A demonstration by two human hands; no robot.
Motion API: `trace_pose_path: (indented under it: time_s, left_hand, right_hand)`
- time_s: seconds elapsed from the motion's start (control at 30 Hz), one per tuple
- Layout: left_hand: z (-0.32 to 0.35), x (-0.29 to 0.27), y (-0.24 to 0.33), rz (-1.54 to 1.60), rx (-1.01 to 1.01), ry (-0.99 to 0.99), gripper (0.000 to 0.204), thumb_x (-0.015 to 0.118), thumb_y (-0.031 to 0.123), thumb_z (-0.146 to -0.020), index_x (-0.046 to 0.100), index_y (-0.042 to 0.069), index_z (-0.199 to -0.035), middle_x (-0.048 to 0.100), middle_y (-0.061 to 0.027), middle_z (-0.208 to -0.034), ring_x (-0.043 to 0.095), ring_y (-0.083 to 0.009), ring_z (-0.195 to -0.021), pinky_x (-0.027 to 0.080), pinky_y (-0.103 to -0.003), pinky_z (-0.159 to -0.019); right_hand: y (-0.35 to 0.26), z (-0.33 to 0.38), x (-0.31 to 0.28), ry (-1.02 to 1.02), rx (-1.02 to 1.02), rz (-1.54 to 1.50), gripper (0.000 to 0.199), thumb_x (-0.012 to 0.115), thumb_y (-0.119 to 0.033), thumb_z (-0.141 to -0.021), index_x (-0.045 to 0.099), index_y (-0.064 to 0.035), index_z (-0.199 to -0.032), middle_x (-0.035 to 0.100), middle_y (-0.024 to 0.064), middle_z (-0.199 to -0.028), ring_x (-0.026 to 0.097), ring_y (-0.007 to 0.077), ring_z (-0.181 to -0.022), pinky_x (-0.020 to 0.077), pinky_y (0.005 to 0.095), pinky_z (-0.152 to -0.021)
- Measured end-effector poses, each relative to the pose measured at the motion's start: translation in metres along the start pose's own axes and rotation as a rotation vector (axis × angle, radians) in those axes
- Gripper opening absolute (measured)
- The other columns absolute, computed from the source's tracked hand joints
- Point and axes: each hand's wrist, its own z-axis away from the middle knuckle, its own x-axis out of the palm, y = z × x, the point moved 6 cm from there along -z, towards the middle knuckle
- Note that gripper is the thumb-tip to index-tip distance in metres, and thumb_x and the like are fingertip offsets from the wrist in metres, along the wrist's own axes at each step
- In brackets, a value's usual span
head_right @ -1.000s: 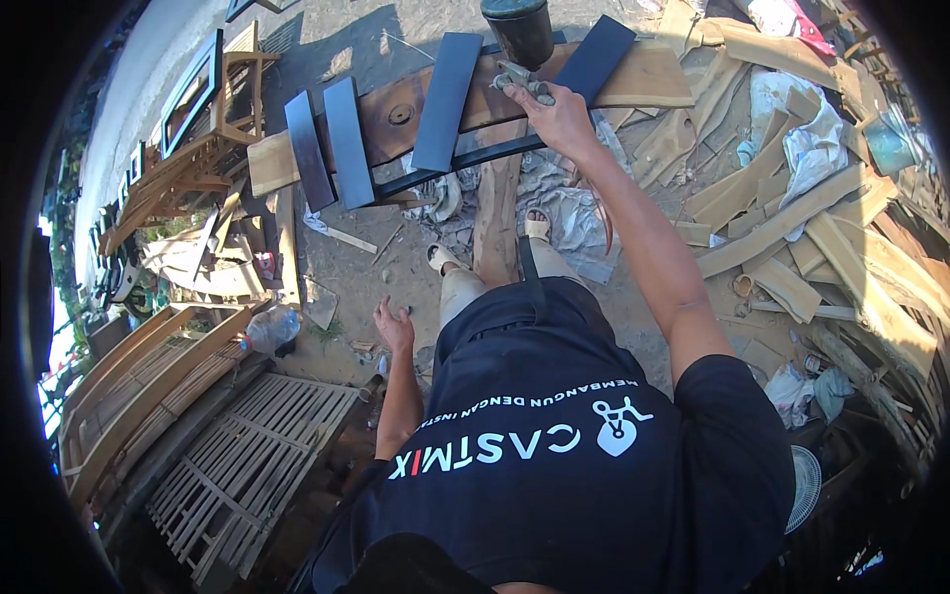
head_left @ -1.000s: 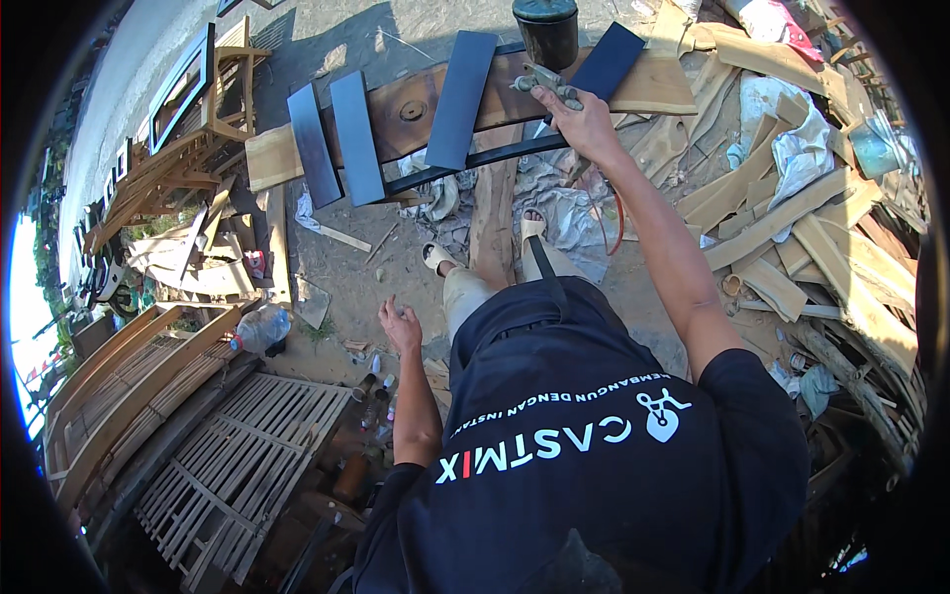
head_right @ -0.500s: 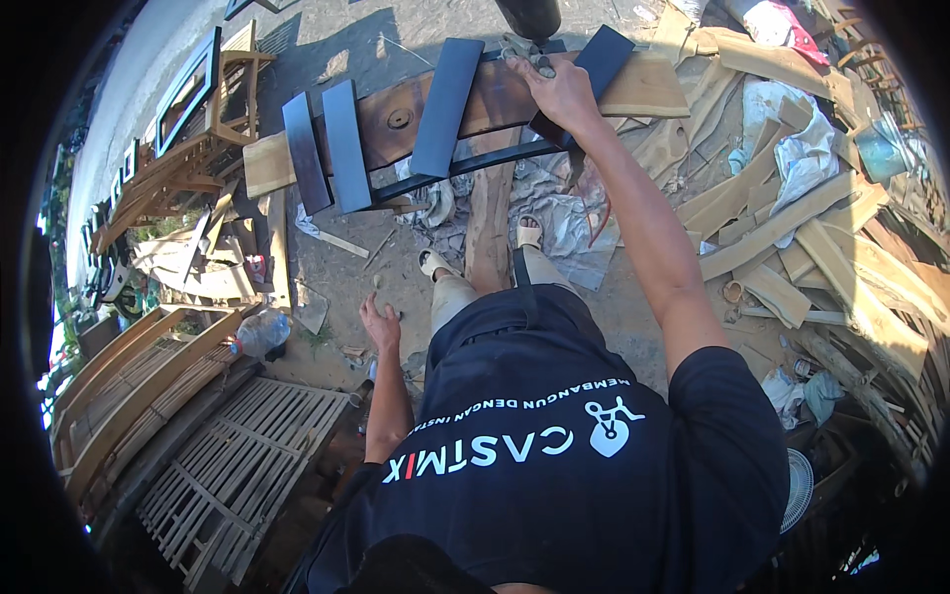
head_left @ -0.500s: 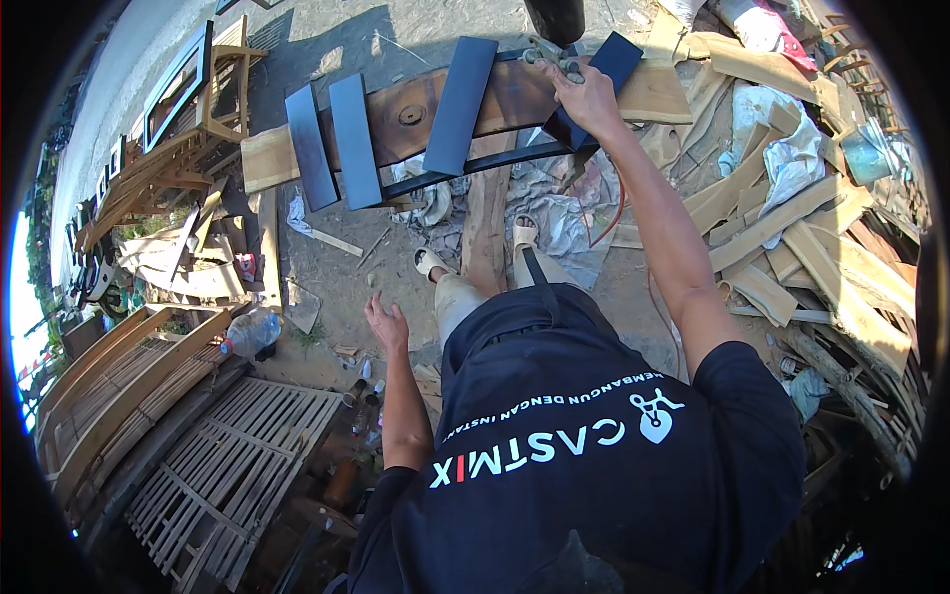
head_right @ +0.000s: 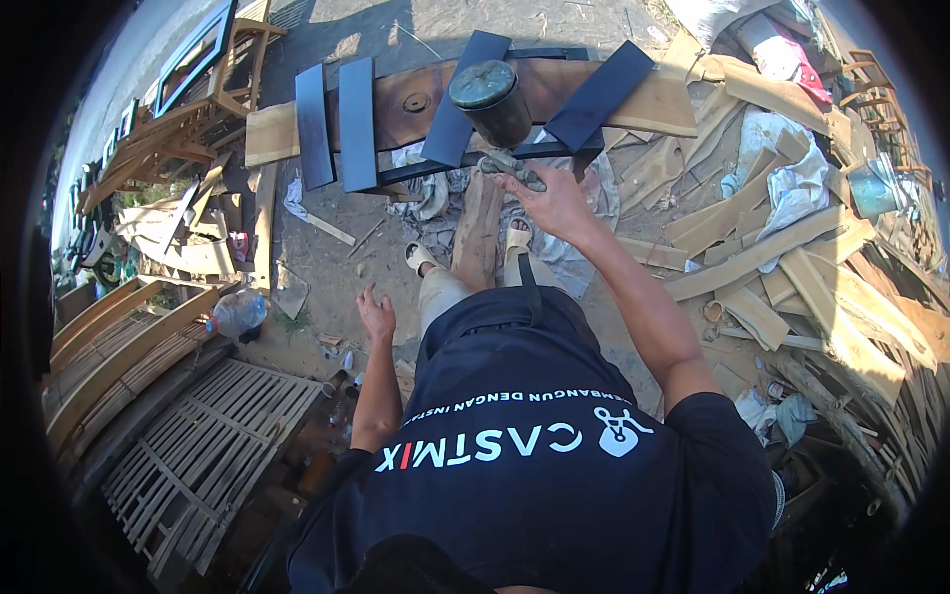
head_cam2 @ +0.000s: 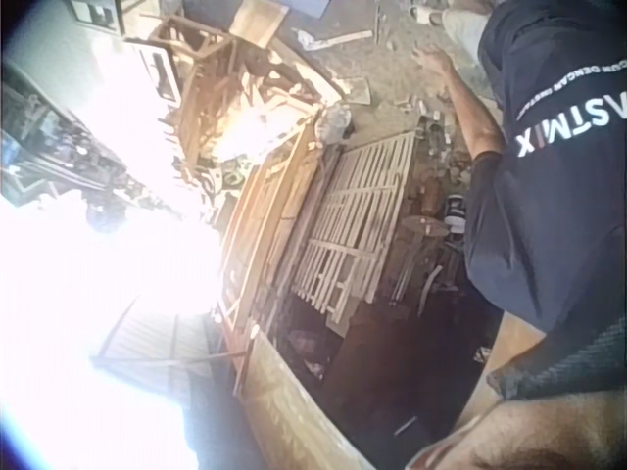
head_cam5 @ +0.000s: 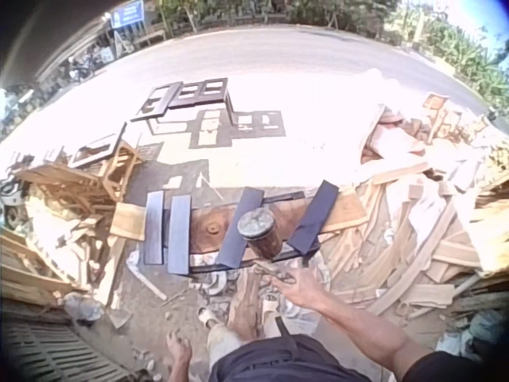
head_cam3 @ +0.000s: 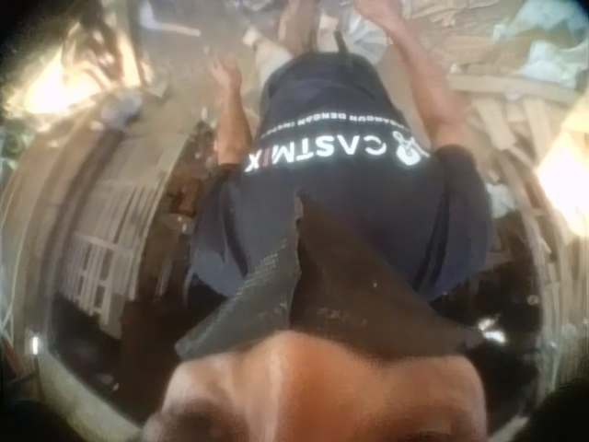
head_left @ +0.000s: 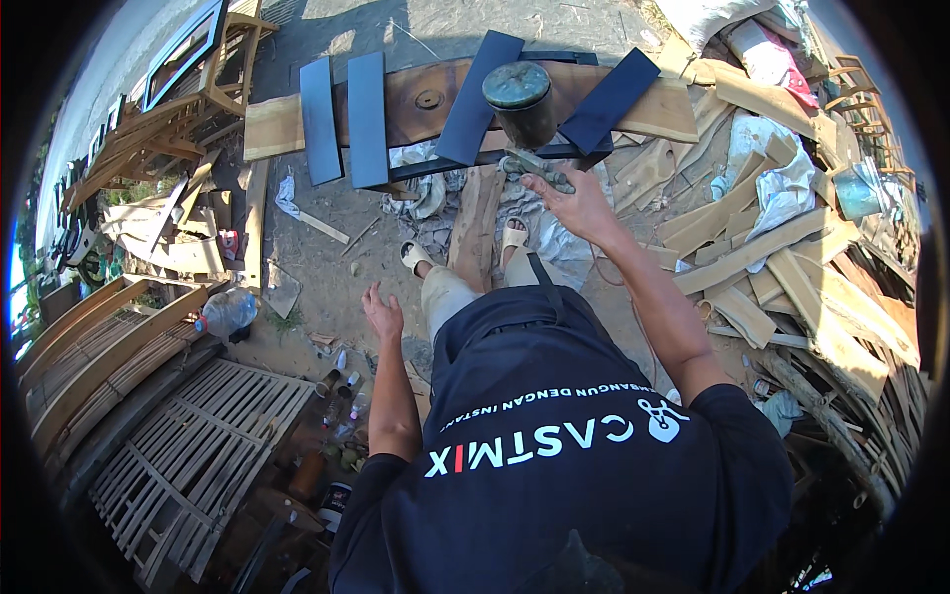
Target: The person sands a dark wooden panel by hand with sandpaper and then uses a spray gun to apply a finish to multiple dark wooden panels.
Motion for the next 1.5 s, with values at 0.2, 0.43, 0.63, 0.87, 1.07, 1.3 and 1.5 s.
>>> trace_pose_path:
  time_s: [0.2,0.43,0.63,0.87,1.07,1.3,1.5]
  left_hand:
    - [-0.002,-0.002,-0.012,0.022,0.014,0.015,0.051,0.069,0.009,-0.088,0.059,0.009,-0.138,0.052,-0.0244,-0.141,0.052,-0.0432,-0.132,0.043,-0.050,-0.111]
    - [-0.001,-0.002,-0.023,0.028,-0.013,0.014,0.050,0.068,0.010,-0.090,0.059,0.009,-0.139,0.053,-0.0241,-0.140,0.052,-0.0428,-0.132,0.044,-0.049,-0.111]
    - [0.006,0.004,-0.052,0.081,-0.075,-0.024,0.050,0.068,0.011,-0.090,0.059,0.007,-0.139,0.054,-0.0248,-0.140,0.052,-0.0431,-0.133,0.043,-0.049,-0.111]
    - [-0.004,-0.001,-0.091,0.082,-0.083,-0.064,0.051,0.067,0.009,-0.088,0.058,0.005,-0.138,0.054,-0.0260,-0.139,0.052,-0.0438,-0.132,0.044,-0.049,-0.111]
    - [-0.037,-0.020,-0.092,0.060,-0.081,-0.065,0.051,0.067,0.009,-0.087,0.059,0.005,-0.137,0.055,-0.0255,-0.136,0.054,-0.0437,-0.127,0.045,-0.049,-0.109]
    - [-0.078,-0.030,-0.090,0.053,0.077,0.008,0.052,0.068,0.009,-0.087,0.059,0.006,-0.138,0.055,-0.0256,-0.137,0.055,-0.0440,-0.127,0.045,-0.049,-0.108]
    - [-0.083,-0.027,-0.082,0.059,0.089,-0.008,0.051,0.070,0.010,-0.088,0.059,0.008,-0.138,0.055,-0.0251,-0.137,0.055,-0.0438,-0.129,0.045,-0.049,-0.108]
  right_hand:
    - [-0.014,0.003,0.009,-0.078,0.082,-0.093,0.064,0.073,-0.057,-0.094,0.073,0.0030,-0.118,0.076,0.0147,-0.082,0.075,0.0205,-0.084,0.0556,0.0368,-0.078]
    - [-0.036,-0.068,-0.044,0.230,0.060,0.074,0.076,0.070,-0.073,-0.088,0.076,0.0014,-0.106,0.069,0.0121,-0.066,0.072,0.0256,-0.069,0.0556,0.0385,-0.070]
    - [-0.052,-0.120,-0.082,0.401,0.084,0.190,0.076,0.066,-0.074,-0.090,0.076,0.0016,-0.091,0.071,0.0109,-0.069,0.074,0.0238,-0.075,0.0561,0.0398,-0.075]
    - [-0.065,-0.111,-0.071,0.430,0.032,0.223,0.076,0.067,-0.075,-0.089,0.076,0.0006,-0.089,0.071,0.0088,-0.069,0.071,0.0210,-0.072,0.0553,0.0373,-0.074]
    - [-0.054,-0.049,-0.018,0.301,0.107,0.109,0.067,0.070,-0.067,-0.091,0.078,-0.0011,-0.098,0.066,0.0061,-0.065,0.066,0.0162,-0.066,0.0523,0.0357,-0.067]
    - [-0.053,0.015,0.037,0.158,0.129,-0.024,0.059,0.074,-0.057,-0.094,0.077,0.0005,-0.107,0.068,0.0035,-0.072,0.062,0.0116,-0.066,0.0503,0.0335,-0.065]
    - [-0.069,0.024,0.058,0.122,0.093,-0.105,0.059,0.073,-0.056,-0.095,0.076,0.0016,-0.103,0.064,0.0014,-0.069,0.059,0.0097,-0.067,0.0475,0.0306,-0.063]
